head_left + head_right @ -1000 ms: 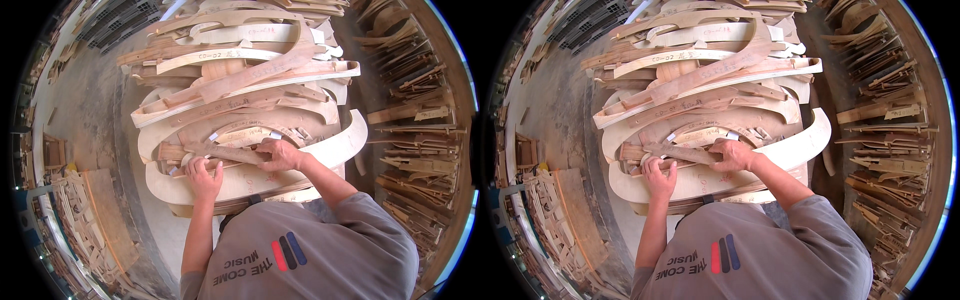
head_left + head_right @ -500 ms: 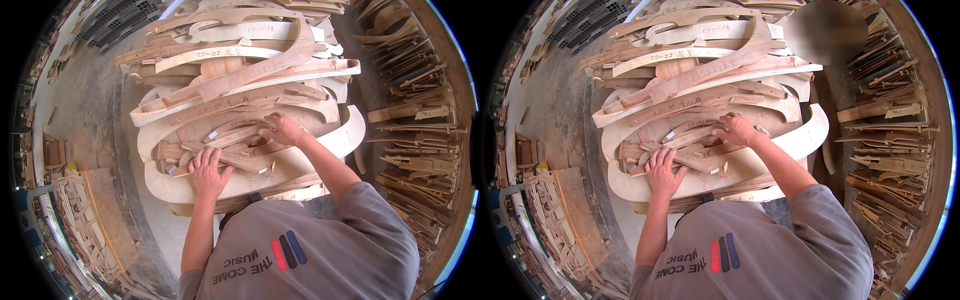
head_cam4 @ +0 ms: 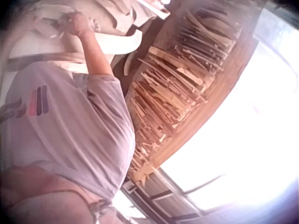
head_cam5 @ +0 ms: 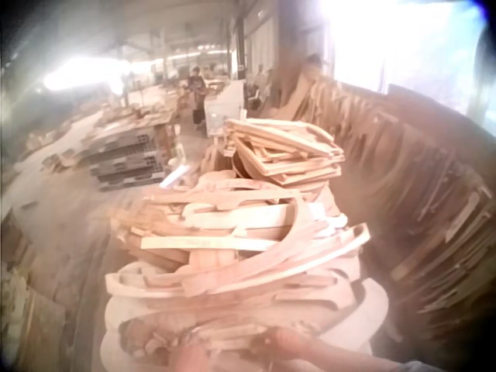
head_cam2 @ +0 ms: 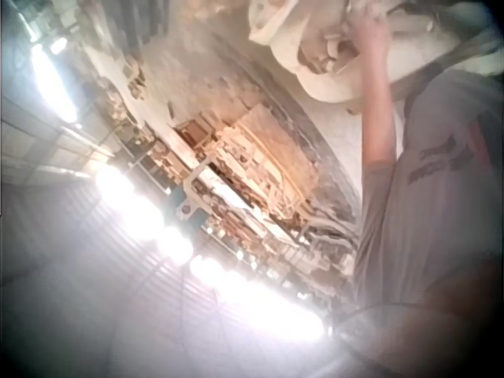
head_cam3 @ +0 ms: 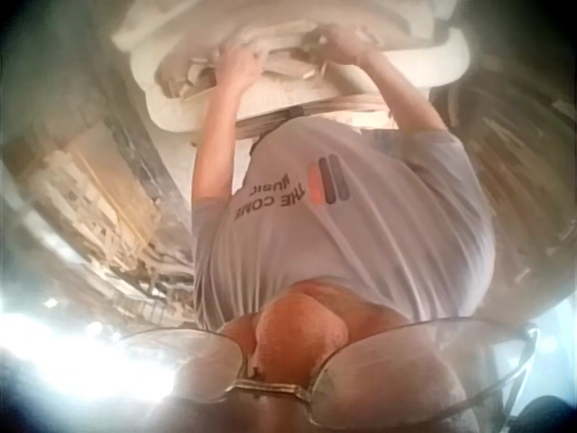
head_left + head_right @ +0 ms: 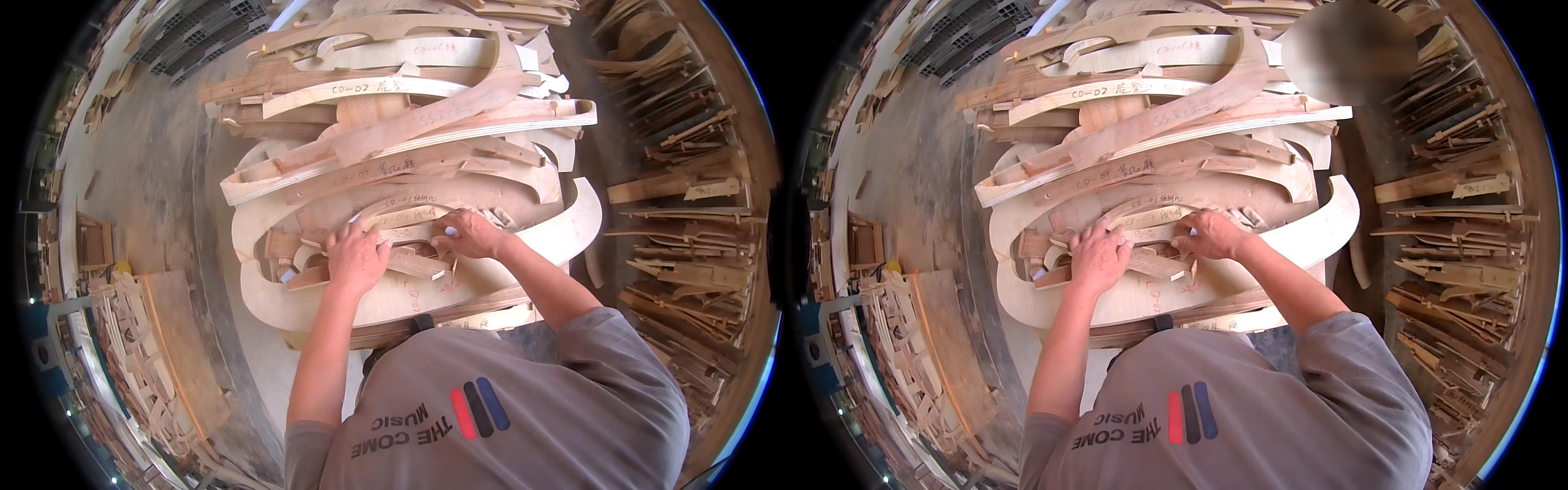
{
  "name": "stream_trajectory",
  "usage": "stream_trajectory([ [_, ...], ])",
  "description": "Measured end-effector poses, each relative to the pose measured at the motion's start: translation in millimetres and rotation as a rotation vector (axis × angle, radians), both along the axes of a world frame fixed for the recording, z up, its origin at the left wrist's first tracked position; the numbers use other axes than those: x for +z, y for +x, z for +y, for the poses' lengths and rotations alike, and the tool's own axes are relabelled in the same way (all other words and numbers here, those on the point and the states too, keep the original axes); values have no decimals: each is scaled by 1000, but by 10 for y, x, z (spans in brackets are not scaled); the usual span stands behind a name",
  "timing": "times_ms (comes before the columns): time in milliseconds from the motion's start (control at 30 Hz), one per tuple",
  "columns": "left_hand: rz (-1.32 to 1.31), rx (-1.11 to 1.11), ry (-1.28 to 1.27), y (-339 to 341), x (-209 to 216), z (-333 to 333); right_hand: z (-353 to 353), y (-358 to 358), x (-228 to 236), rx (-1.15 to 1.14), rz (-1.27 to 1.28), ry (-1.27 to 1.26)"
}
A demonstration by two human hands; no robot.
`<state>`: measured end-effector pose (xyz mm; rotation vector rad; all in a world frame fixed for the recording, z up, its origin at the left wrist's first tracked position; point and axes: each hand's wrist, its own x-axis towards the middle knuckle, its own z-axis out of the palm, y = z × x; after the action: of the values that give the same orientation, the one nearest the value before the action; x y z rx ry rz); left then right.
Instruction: The person sorts through a pile of curved and straight wood pieces on a table, handling them by hand, and then walks to a different area to place some pieces onto a stack.
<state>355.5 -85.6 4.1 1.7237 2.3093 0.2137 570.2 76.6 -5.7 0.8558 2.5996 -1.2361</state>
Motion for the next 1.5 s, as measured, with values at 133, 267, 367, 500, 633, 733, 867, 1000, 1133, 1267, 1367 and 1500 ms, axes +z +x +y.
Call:
stream_trajectory([
  [133, -87, -39, 67, -40, -309, -45, 125, 24, -356, -18, 142, 77],
  [267, -116, -17, 51, 2, -163, -35, 292, 51, -432, -159, -21, 342],
  [367, -104, 18, 134, 37, -130, -57, 369, 27, -264, -116, -379, 239],
  [500, -125, 29, 159, 42, -155, -43, 449, 114, -432, -137, -375, 166],
  [633, -121, 39, 145, 35, -148, -34, 463, 130, -456, -174, -236, 110],
  [733, -117, 37, 189, 27, -194, -45, 452, 130, -480, -214, -108, 84],
  [867, -127, 41, 186, 19, -199, -49, 435, 129, -520, -257, -22, 61],
  [1000, -114, 41, 184, 27, -190, -46, 419, 143, -548, -252, -33, 80],
  [1133, -122, 48, 133, 18, -200, -27, 422, 121, -513, -156, -175, 142],
  [1267, -117, 53, 112, 18, -212, -19, 384, 128, -627, -134, -216, 196],
  [1367, -125, 58, 135, 31, -206, -12, 374, 186, -512, -199, -75, 117],
  [1500, -77, 50, 223, 36, -277, -14, 357, 178, -646, -240, -113, 73],
])
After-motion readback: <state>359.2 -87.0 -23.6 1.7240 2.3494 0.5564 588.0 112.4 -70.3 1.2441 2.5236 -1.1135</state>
